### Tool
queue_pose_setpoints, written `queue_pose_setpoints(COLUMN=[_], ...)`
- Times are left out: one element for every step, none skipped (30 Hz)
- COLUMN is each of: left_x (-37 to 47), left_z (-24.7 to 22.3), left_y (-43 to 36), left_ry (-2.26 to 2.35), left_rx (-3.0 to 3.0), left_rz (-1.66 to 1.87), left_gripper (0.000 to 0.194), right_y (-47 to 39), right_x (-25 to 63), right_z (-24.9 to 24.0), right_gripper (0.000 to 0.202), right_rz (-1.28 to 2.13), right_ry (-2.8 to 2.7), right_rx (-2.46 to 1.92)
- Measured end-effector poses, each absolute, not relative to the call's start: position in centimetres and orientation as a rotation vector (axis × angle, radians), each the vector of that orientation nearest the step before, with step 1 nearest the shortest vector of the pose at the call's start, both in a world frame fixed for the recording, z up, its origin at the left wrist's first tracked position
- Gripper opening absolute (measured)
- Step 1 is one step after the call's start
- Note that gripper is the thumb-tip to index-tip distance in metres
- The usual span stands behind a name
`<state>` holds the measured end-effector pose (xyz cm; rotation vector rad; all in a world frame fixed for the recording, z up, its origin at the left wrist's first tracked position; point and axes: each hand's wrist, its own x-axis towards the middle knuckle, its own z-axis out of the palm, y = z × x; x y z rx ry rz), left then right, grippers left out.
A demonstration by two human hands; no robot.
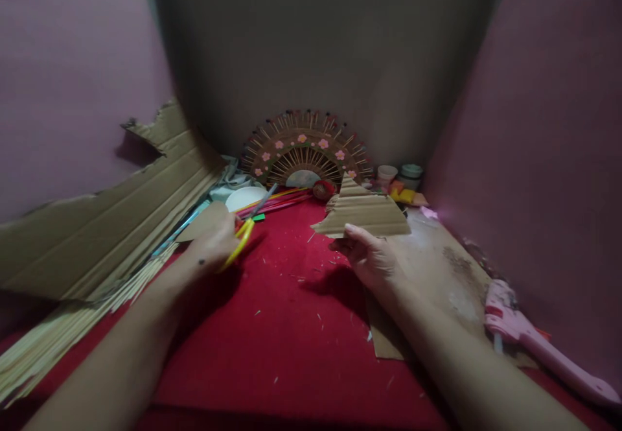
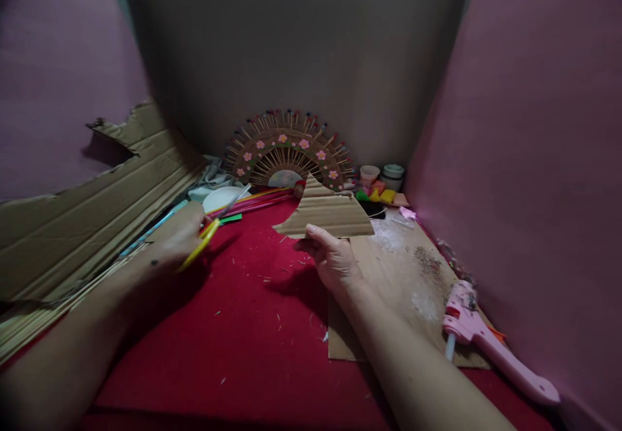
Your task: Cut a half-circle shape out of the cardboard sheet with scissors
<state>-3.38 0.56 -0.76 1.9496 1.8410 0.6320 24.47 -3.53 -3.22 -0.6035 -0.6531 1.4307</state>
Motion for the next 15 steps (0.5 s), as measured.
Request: queue_pose_setpoints(left_x=[-2.8, -2.1, -1.3, -0.4, 0.6, 1.6, 2.6, 3.5, 4.4, 5.1, 5.9, 6.5, 7.1, 7.6, 8.2], left_z=[-0.5, -0.4, -0.4, -0.5, -0.6, -0.8, -1.0, -1.1, -1.1, -1.1, -1.1, -1.0, -1.0, -1.1, -1.2], left_y=[0.2, -0.3, -0.7, -1.1, -1.6, -2.0, -2.4, -2.9, -3.4, -3.8, -4.3, -4.7, -5.0, -5.3, -5.4], left_ry=[1.781, 1.696, 1.626, 1.55, 1.48, 1.424, 1.343, 1.265, 1.208, 1.163, 1.142, 1.15, 1.156, 1.157, 1.157], left_rx=[1.945, 1.953, 1.948, 1.937, 1.918, 1.895, 1.874, 1.876, 1.872, 1.801, 1.716, 1.631, 1.562, 1.535, 1.519], left_rz=[0.723, 0.779, 0.829, 0.846, 0.855, 0.87, 0.875, 0.86, 0.854, 0.874, 0.881, 0.884, 0.887, 0.885, 0.885], left_gripper=[0.029, 0.029, 0.028, 0.026, 0.023, 0.024, 0.024, 0.022, 0.021, 0.022, 0.021, 0.019, 0.019, 0.021, 0.023], right_y=[-3.6, -3.6, -3.6, -3.7, -3.7, -3.8, -3.8, -3.8, -3.9, -3.9, -3.9, -3.9, -3.9, -3.9, -3.9], right_x=[24.5, 24.5, 24.5, 24.5, 24.5, 24.6, 24.6, 24.7, 24.8, 24.8, 24.9, 24.9, 24.9, 24.9, 24.9], right_z=[-3.0, -2.8, -2.5, -2.2, -1.9, -1.5, -1.2, -0.9, -0.6, -0.3, -0.1, 0.0, 0.0, 0.0, 0.0], right_gripper=[0.013, 0.013, 0.013, 0.014, 0.016, 0.018, 0.02, 0.019, 0.018, 0.017, 0.016, 0.017, 0.018, 0.019, 0.02], right_rz=[1.423, 1.411, 1.394, 1.373, 1.349, 1.324, 1.3, 1.282, 1.265, 1.253, 1.247, 1.244, 1.252, 1.265, 1.281], right_ry=[-0.654, -0.658, -0.662, -0.665, -0.667, -0.665, -0.657, -0.641, -0.619, -0.596, -0.574, -0.555, -0.543, -0.538, -0.537], right_rx=[-0.595, -0.584, -0.569, -0.553, -0.535, -0.518, -0.505, -0.496, -0.486, -0.476, -0.468, -0.458, -0.449, -0.442, -0.437])
